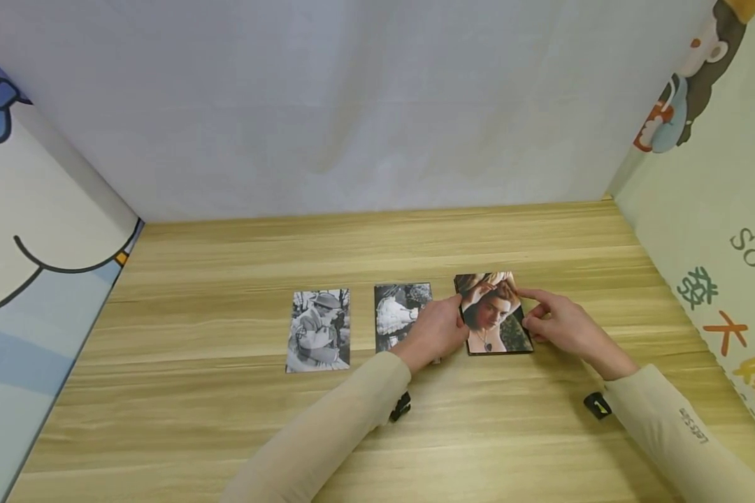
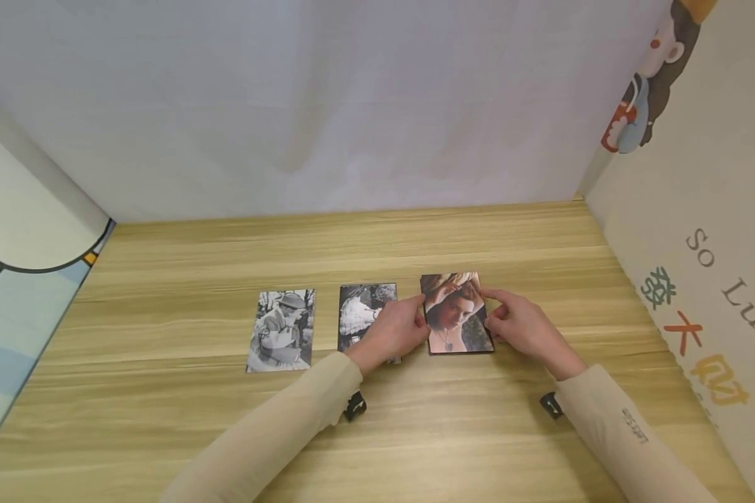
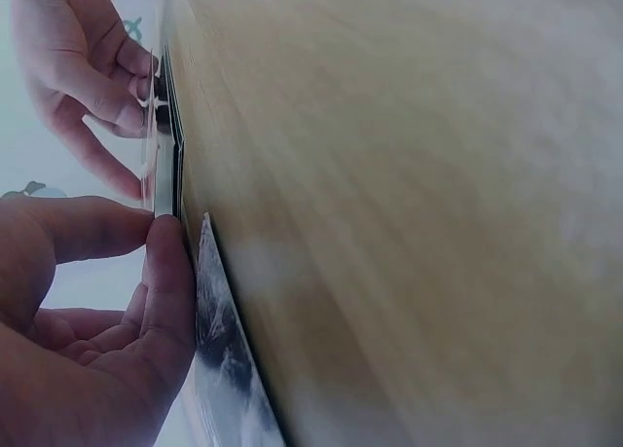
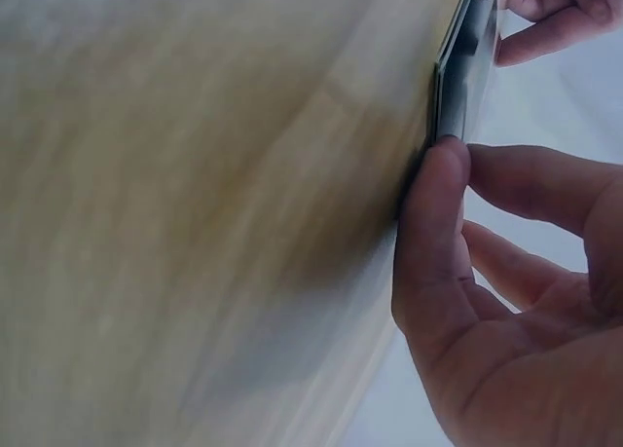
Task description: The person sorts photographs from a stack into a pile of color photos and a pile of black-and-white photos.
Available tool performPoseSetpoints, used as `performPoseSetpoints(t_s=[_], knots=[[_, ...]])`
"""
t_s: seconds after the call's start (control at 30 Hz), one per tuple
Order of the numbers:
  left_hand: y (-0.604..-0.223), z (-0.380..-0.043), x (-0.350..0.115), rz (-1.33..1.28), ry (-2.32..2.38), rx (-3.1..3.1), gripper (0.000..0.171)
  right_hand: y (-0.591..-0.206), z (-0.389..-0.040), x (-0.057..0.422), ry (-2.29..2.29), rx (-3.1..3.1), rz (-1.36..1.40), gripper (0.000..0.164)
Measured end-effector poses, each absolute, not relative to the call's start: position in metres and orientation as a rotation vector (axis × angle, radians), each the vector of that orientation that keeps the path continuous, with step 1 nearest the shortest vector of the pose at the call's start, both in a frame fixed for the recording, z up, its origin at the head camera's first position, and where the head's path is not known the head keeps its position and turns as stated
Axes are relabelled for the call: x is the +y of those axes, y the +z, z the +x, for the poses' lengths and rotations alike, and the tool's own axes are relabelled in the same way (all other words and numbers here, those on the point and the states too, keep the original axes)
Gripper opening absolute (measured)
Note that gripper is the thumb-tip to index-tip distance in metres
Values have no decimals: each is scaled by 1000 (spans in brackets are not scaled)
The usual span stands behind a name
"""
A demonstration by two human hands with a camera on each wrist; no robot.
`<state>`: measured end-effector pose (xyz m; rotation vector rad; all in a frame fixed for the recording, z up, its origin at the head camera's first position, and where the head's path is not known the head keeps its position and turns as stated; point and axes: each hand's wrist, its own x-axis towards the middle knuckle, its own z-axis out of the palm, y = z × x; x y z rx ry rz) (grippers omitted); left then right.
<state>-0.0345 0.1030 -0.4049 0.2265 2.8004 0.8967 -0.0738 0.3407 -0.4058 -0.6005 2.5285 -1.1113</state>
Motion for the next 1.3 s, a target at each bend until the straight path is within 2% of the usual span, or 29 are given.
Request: performPoseSetpoints(t_s=[0.4, 0.77, 1.0, 1.3], knots=[[-405, -35, 103, 230, 871, 2812, 12, -406, -75, 340, -1037, 2554, -615, 56], [-406, -36, 104, 201, 838, 2801, 29, -408, -77, 340, -1016, 2569, -612, 56], [-407, -38, 104, 222, 818, 2828, 18, -406, -77, 338, -979, 2591, -604, 55], [-406, -38, 103, 233, 810, 2826, 14, -409, -79, 337, -962, 2625, -629, 54]])
